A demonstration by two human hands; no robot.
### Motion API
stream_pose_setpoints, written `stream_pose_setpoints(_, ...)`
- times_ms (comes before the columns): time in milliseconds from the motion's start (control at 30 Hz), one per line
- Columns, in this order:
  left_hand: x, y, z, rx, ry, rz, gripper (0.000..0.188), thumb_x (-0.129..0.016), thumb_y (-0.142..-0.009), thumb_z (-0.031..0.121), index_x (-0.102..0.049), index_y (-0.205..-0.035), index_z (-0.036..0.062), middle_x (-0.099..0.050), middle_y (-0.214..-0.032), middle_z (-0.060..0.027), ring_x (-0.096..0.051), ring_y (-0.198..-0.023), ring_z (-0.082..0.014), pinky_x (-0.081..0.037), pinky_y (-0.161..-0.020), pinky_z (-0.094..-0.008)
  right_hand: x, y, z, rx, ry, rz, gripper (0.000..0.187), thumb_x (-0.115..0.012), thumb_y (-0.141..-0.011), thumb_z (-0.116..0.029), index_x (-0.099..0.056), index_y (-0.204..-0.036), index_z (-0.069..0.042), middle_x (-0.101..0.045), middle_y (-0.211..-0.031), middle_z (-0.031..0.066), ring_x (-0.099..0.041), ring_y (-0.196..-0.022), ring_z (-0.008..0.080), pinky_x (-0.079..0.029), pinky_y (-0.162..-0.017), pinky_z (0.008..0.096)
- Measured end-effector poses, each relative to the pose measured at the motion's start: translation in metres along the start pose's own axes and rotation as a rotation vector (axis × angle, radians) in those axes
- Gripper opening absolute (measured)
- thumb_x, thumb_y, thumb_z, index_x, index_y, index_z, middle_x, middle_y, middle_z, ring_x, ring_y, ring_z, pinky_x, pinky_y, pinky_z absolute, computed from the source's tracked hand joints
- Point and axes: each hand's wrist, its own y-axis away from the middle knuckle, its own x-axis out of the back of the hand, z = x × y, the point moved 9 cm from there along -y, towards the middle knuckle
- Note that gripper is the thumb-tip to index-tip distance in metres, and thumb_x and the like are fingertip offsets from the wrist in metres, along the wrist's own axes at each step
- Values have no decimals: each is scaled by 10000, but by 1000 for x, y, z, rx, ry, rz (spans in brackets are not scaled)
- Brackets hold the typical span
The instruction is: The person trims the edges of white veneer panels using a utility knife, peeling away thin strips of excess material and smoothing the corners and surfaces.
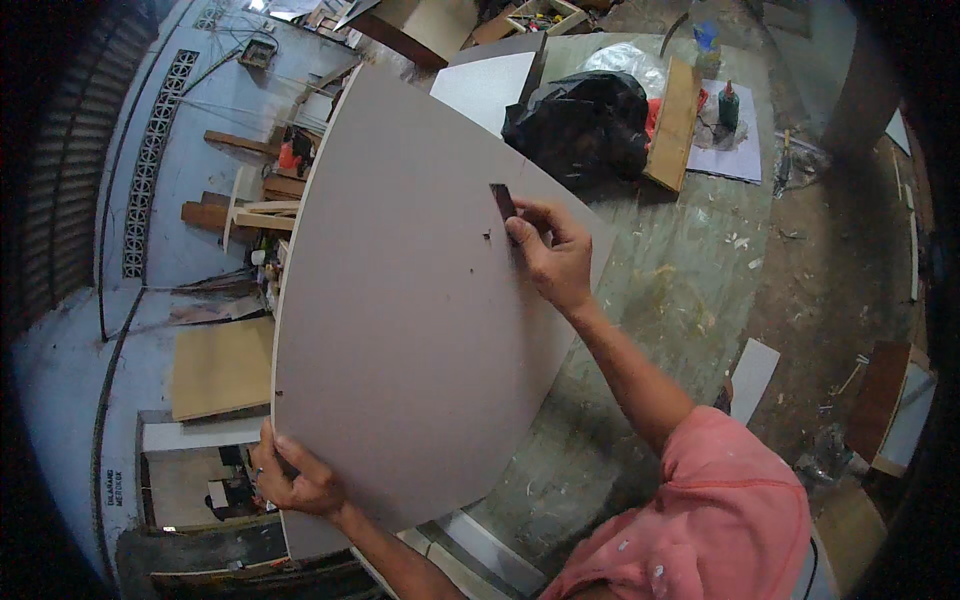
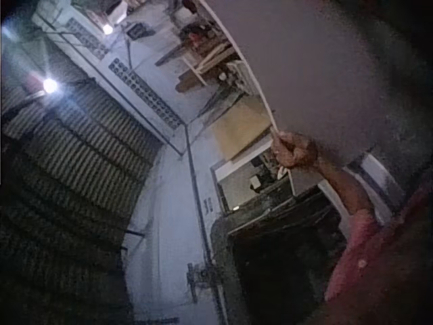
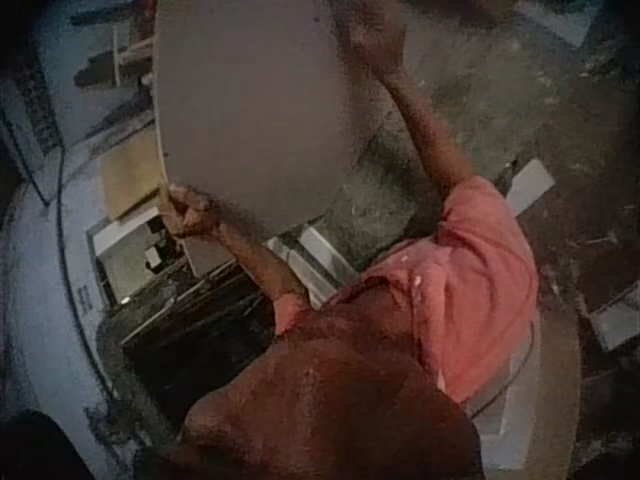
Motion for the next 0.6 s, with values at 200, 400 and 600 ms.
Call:
stream_pose_setpoints(200, -5, -1, -19, -6, -71, -29, 310, -504, -968, 145, -664, -1147, -50, -680, -1001, -161, -639, -865, -245, -496, -780, -353, 2, -4, 18, -67, -67, -125, 187, -677, -820, 2, -642, -999, -42, -708, -1020, 86, -636, -791, 136, -508, -731, 279)
stream_pose_setpoints(400, -4, -1, -21, -18, -54, -34, 322, -499, -987, 174, -653, -1161, -49, -684, -1081, -171, -639, -966, -248, -498, -859, -364, -29, 40, -39, 499, 316, -630, 284, -639, -702, 78, -587, -935, -76, -651, -1270, 104, -608, -772, 232, -496, -737, 314)
stream_pose_setpoints(600, -5, 0, -16, 32, 14, 26, 280, -522, -928, 108, -676, -1081, -69, -681, -976, -179, -652, -863, -272, -511, -781, -380, -22, 25, -26, 348, 267, -630, 276, -658, -730, 86, -589, -955, -59, -633, -1296, 123, -608, -777, 249, -498, -770, 342)
